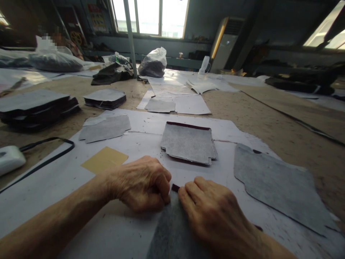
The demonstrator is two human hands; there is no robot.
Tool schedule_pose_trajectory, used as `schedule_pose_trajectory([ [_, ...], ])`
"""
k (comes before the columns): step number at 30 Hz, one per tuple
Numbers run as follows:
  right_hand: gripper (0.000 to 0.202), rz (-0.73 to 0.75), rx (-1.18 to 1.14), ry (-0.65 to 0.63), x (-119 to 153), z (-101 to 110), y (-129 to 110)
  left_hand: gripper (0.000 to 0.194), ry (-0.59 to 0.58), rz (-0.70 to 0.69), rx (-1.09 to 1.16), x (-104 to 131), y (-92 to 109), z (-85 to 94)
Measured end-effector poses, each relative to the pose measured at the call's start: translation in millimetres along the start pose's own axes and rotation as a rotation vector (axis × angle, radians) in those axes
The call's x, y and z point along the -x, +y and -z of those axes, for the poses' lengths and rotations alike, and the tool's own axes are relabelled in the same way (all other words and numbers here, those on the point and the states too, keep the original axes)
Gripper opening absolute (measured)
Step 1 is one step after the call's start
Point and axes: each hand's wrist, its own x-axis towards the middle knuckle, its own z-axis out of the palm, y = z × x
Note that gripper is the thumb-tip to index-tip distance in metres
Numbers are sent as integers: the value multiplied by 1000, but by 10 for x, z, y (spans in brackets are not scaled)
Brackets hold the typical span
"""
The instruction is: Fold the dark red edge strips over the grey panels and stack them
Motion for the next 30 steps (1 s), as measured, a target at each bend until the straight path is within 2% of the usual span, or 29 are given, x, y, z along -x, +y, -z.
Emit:
schedule_pose_trajectory([
  [3,22,19,42,-68,-117,8,-64,15,9,-44,-30,16,10,0],
  [10,26,-8,-46,-23,-48,-113,-26,18,0,-30,3,29,13,2],
  [14,22,-113,-177,22,7,-179,46,17,-7,11,-32,29,26,-6],
  [17,21,-147,-193,48,-1,-202,67,16,-28,40,-38,30,31,-14],
  [24,18,-318,-254,-7,-27,-206,118,14,-23,58,-112,43,21,-34],
  [27,17,-388,-324,-35,-33,-184,149,14,36,36,-64,28,-7,-51],
  [28,17,-390,-326,-27,-32,-175,161,13,91,53,-13,17,-17,-57],
  [30,17,-367,-303,21,-25,-159,183,10,270,185,122,-12,-28,-68],
])
